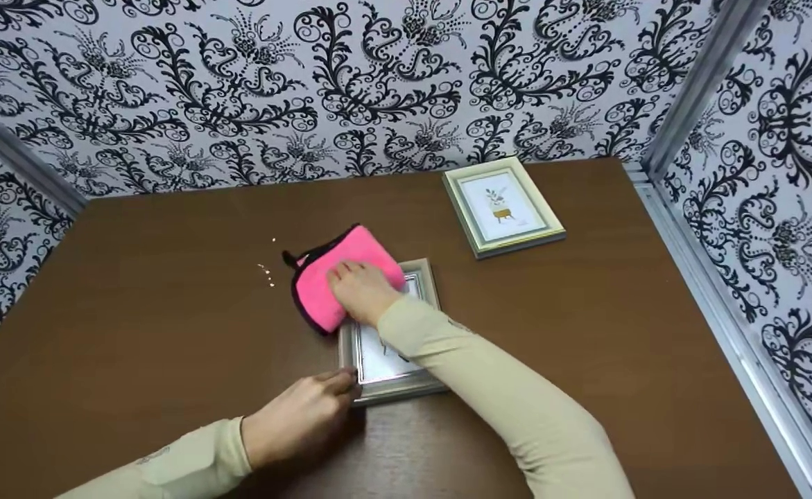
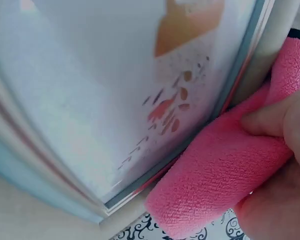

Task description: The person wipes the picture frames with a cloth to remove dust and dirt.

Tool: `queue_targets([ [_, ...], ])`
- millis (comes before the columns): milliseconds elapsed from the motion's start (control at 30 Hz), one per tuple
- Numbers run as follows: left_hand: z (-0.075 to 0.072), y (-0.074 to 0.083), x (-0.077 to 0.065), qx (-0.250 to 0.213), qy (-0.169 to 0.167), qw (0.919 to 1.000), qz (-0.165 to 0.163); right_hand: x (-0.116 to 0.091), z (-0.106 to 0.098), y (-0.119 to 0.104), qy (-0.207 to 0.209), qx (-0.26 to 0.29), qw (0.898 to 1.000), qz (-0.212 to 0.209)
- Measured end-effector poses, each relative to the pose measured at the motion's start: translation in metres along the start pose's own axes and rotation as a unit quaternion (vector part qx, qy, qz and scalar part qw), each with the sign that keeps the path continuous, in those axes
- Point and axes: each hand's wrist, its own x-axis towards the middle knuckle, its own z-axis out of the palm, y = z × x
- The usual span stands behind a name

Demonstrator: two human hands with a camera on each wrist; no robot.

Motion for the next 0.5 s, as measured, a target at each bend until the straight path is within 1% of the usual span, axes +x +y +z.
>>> queue_targets([
  [67,0.0,0.0,0.002,-0.001,0.001,1.0,-0.001,-0.004,0.0,0.0,0.002,0.005,1.0,0.0],
  [133,0.001,0.0,0.004,-0.003,0.005,1.0,-0.003,-0.013,-0.001,-0.003,0.0,0.013,1.0,-0.002],
  [333,0.002,0.0,0.003,0.0,0.019,0.9998,-0.008,-0.045,-0.005,-0.02,0.005,0.076,0.997,-0.023],
  [433,0.002,0.001,0.003,0.004,0.018,0.9997,-0.015,-0.053,-0.009,-0.03,0.009,0.076,0.996,-0.036],
  [500,0.001,0.001,0.003,0.002,0.018,0.9997,-0.017,-0.053,-0.01,-0.034,0.0,0.064,0.997,-0.035],
])
